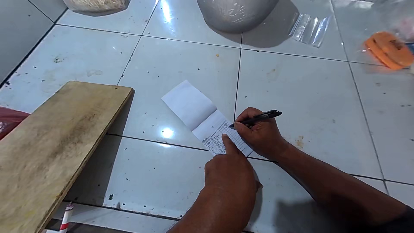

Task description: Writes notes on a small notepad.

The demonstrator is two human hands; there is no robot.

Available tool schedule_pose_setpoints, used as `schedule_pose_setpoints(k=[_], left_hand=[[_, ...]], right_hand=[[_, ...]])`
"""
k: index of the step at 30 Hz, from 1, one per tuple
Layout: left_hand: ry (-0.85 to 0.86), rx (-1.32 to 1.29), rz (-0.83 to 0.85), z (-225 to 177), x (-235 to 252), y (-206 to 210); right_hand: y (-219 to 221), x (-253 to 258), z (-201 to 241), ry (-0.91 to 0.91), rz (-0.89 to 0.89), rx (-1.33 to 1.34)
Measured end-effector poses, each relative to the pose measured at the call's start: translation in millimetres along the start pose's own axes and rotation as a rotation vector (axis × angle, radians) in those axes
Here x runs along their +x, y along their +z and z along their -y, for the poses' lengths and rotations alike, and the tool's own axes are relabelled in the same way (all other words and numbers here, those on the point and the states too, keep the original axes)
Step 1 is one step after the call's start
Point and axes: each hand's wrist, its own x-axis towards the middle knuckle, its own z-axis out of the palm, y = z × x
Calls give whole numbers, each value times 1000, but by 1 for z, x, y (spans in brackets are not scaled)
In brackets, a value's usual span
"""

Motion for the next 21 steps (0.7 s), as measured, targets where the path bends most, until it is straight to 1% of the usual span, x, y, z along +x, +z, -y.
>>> schedule_pose_setpoints(k=[3,7,9,13,16,21], left_hand=[[-6,1,4,-1,0,-1],[-4,-3,8,-3,-1,1],[18,-4,-11,-9,-6,5],[71,81,-33,-18,-19,7],[48,91,2,-18,-24,3],[-2,34,80,-16,-22,3]], right_hand=[[-1,0,-2,-15,3,37],[0,-1,-5,-24,-3,178],[0,-1,-5,-9,-2,187],[1,-2,-4,12,-16,209],[2,-2,-3,-3,-10,224],[2,-3,-1,8,-8,210]])
